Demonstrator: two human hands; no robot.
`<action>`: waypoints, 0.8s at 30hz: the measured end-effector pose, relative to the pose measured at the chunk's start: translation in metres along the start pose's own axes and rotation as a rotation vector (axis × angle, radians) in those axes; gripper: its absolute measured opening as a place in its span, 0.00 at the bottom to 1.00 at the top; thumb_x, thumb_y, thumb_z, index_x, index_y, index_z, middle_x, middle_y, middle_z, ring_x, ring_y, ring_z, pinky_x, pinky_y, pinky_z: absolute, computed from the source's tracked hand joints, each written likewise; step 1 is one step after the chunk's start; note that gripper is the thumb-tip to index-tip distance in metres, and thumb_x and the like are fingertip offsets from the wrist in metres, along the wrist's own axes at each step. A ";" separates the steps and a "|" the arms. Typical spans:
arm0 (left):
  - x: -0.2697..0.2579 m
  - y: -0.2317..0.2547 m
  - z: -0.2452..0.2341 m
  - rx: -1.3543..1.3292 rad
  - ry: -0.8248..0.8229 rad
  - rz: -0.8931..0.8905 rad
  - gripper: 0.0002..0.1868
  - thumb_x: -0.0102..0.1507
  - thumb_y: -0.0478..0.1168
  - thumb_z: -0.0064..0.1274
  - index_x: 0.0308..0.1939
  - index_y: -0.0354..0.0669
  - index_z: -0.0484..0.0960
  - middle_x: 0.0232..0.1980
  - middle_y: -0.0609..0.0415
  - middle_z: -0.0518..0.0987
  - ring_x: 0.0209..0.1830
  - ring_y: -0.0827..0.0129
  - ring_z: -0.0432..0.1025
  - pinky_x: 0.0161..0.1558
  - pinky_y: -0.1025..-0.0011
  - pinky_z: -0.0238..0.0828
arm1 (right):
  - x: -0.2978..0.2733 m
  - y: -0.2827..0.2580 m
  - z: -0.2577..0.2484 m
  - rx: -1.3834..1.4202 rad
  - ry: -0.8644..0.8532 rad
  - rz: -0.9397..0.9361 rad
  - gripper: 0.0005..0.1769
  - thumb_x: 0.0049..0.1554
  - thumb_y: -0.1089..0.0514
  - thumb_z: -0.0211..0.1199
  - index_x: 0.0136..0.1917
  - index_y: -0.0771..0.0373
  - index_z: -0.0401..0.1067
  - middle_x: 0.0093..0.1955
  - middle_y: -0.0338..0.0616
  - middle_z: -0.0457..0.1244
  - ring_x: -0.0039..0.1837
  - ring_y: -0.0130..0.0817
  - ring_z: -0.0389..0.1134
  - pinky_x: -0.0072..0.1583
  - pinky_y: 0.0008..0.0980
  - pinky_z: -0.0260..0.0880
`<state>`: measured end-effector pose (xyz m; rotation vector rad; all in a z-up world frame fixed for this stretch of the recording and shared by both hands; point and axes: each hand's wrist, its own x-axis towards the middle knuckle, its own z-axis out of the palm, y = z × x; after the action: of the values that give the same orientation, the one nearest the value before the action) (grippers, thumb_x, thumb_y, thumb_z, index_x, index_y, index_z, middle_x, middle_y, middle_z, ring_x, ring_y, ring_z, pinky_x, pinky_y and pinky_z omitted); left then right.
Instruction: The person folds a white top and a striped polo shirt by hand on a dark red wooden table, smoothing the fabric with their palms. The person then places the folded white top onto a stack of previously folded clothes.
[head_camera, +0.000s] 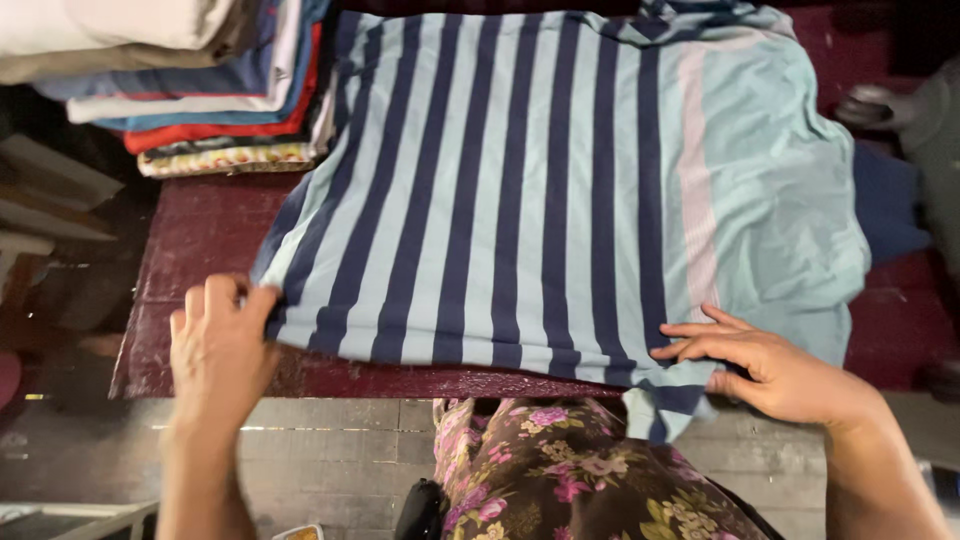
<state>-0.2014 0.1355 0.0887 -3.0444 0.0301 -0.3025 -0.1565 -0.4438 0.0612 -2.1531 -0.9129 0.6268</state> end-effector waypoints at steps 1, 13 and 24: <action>-0.001 -0.004 -0.005 0.011 -0.158 0.022 0.28 0.49 0.37 0.61 0.55 0.55 0.82 0.57 0.51 0.75 0.58 0.53 0.69 0.52 0.54 0.68 | -0.003 -0.003 -0.004 -0.013 -0.030 -0.026 0.21 0.54 0.55 0.67 0.61 0.57 0.75 0.69 0.39 0.70 0.79 0.42 0.58 0.79 0.56 0.36; 0.055 0.060 0.054 -0.487 -0.075 0.104 0.30 0.68 0.54 0.47 0.71 0.46 0.71 0.81 0.44 0.59 0.81 0.46 0.53 0.72 0.45 0.50 | -0.005 0.116 -0.048 -0.638 0.666 0.731 0.44 0.66 0.34 0.43 0.82 0.65 0.47 0.86 0.53 0.38 0.83 0.62 0.32 0.72 0.76 0.28; 0.026 0.031 0.047 -0.526 -0.075 0.210 0.33 0.60 0.58 0.56 0.68 0.53 0.76 0.82 0.52 0.58 0.84 0.50 0.47 0.77 0.42 0.40 | -0.073 0.082 -0.028 -0.542 0.897 0.435 0.27 0.69 0.43 0.55 0.74 0.62 0.66 0.78 0.54 0.54 0.78 0.56 0.51 0.73 0.54 0.52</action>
<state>-0.1669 0.1076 0.0448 -3.5210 0.4972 -0.1873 -0.1504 -0.5521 0.0284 -2.7296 -0.1088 -0.4707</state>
